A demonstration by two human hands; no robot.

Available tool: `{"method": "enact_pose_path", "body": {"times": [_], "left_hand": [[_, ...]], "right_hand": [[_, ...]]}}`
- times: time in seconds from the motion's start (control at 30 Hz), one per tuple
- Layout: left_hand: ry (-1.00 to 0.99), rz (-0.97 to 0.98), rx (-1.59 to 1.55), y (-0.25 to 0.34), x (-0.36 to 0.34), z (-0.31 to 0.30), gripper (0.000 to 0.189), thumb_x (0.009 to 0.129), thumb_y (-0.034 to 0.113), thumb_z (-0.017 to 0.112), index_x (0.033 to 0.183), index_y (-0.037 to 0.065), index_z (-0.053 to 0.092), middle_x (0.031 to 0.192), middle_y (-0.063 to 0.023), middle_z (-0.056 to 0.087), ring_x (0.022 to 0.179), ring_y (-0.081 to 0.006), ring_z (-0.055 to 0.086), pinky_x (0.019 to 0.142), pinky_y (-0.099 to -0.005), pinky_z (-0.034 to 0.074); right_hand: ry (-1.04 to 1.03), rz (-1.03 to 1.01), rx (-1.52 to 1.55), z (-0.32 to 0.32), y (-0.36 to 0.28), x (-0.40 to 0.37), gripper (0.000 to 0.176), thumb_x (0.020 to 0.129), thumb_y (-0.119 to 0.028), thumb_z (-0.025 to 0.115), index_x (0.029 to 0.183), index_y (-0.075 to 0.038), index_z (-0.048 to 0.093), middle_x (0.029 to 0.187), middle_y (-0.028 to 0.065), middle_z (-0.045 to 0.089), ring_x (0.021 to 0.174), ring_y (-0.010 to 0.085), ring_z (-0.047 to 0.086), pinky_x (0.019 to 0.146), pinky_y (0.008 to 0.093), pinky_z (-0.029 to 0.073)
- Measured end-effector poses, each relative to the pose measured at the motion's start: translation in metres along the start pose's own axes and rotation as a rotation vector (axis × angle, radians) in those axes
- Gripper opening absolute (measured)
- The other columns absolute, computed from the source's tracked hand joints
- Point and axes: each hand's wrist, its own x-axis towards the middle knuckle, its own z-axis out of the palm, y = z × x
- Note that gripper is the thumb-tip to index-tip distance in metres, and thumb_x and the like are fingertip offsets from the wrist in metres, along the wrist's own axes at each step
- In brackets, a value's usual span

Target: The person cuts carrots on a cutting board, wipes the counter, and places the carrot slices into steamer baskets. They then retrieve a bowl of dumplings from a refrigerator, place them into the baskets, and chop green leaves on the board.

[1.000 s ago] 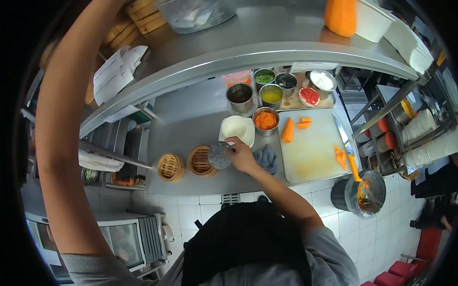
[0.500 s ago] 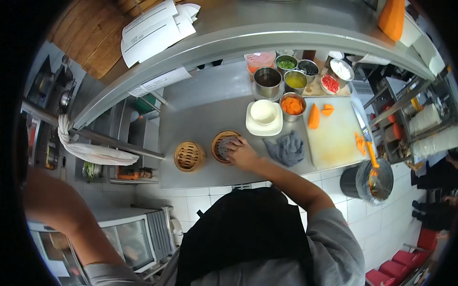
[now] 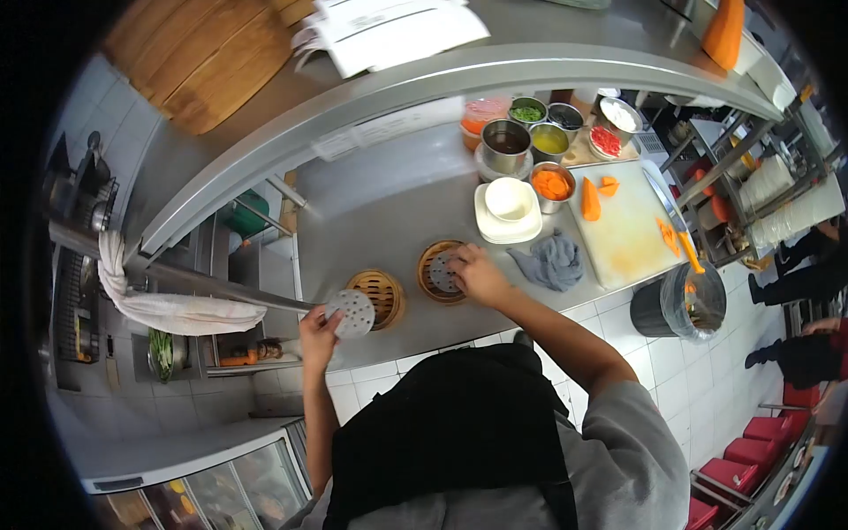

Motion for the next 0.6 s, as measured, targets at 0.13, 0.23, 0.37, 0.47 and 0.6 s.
{"method": "enact_pose_path", "body": {"times": [0.13, 0.23, 0.37, 0.47, 0.6], "left_hand": [[-0.083, 0.059, -0.067, -0.029, 0.030, 0.023, 0.011, 0.092, 0.009, 0.072, 0.091, 0.001, 0.065, 0.071, -0.0010, 0.061, 0.055, -0.0053, 0.049, 0.047, -0.0229, 0.039], [-0.003, 0.175, 0.039, -0.027, 0.033, 0.018, 0.014, 0.090, 0.004, 0.069, 0.082, 0.003, 0.058, 0.068, 0.0023, 0.054, 0.063, -0.0053, 0.047, 0.056, -0.0235, 0.038], [0.088, 0.267, -0.146, -0.040, 0.028, -0.015, 0.012, 0.087, -0.001, 0.063, 0.082, 0.005, 0.053, 0.074, 0.0030, 0.048, 0.071, -0.0060, 0.045, 0.060, -0.0253, 0.036], [0.099, 0.203, -0.255, -0.046, 0.028, -0.031, 0.011, 0.088, -0.004, 0.059, 0.087, 0.005, 0.052, 0.079, 0.0031, 0.052, 0.072, -0.0063, 0.047, 0.063, -0.0240, 0.038], [0.077, 0.055, -0.286, -0.034, 0.012, -0.035, 0.022, 0.088, -0.005, 0.058, 0.108, 0.002, 0.065, 0.088, 0.0003, 0.061, 0.071, -0.0051, 0.052, 0.063, -0.0219, 0.042]], "right_hand": [[-0.022, 0.034, -0.042, -0.001, -0.009, 0.007, 0.027, 0.078, -0.015, 0.078, 0.102, -0.006, 0.070, 0.122, 0.0101, 0.063, 0.114, 0.0304, 0.056, 0.098, 0.0441, 0.047], [-0.047, 0.064, -0.061, 0.005, -0.004, 0.008, 0.034, 0.075, -0.015, 0.080, 0.106, -0.006, 0.070, 0.124, 0.0099, 0.062, 0.113, 0.0309, 0.056, 0.097, 0.0429, 0.048], [-0.252, 0.054, -0.228, -0.004, 0.001, 0.027, 0.061, 0.066, -0.024, 0.088, 0.119, -0.006, 0.065, 0.126, 0.0102, 0.061, 0.115, 0.0318, 0.057, 0.099, 0.0423, 0.049], [-0.481, 0.070, -0.308, -0.007, -0.006, 0.050, 0.077, 0.060, -0.028, 0.092, 0.127, -0.007, 0.061, 0.126, 0.0128, 0.061, 0.119, 0.0328, 0.058, 0.099, 0.0426, 0.050], [-0.652, 0.087, -0.372, -0.002, -0.004, 0.061, 0.082, 0.057, -0.031, 0.093, 0.129, -0.008, 0.060, 0.123, 0.0141, 0.060, 0.122, 0.0348, 0.058, 0.098, 0.0431, 0.052]]}}
